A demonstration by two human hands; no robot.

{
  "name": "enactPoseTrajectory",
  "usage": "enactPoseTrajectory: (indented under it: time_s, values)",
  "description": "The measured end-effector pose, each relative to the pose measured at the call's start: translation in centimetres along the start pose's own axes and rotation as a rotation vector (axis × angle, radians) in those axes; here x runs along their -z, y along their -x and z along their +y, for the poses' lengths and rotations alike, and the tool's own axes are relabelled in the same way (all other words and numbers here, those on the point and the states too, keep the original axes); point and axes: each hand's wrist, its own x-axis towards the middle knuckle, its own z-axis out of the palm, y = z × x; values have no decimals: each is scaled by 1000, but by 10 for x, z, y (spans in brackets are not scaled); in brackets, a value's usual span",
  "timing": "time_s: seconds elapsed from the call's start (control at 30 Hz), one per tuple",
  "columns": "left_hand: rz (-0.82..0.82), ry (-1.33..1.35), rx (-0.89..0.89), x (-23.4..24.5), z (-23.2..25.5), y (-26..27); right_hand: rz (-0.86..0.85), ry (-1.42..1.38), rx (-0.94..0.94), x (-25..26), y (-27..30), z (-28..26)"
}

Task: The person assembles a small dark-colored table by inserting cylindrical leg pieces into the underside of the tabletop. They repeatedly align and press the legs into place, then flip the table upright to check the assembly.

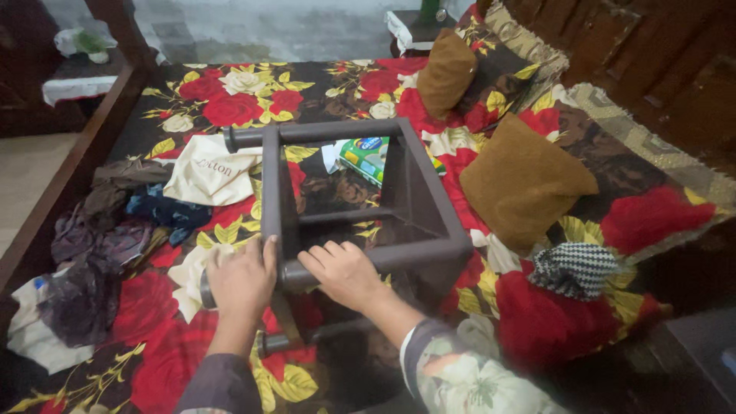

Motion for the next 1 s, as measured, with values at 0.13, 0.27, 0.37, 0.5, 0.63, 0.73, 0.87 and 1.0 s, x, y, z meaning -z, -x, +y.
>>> enactPoseTrajectory:
  time_s: [0.13,0.27,0.37,0.5,0.63,0.73,0.87,1.0]
  values:
    - [-177,-153,-152,-1,-26,1,46,10,22,-4,0,-1]
    - [-427,22,-385,-2,-50,-22,-105,-11,-72,-9,-3,-1]
    - [-467,-38,-472,6,-53,-27,-87,-41,-73,-8,-6,2]
    - [-719,-250,-287,22,-42,-31,11,5,-39,-5,-3,-3]
    - [-667,-235,-288,31,-34,-33,28,-17,-52,-9,-6,-4]
    - [-497,-212,-284,31,-30,-18,-95,-118,-124,-15,-12,-5]
    - [-340,-235,-284,30,-22,-4,-77,-85,-120,-18,-8,-5]
    - [-271,-233,-264,36,-18,4,-79,-106,-125,-21,-8,-7]
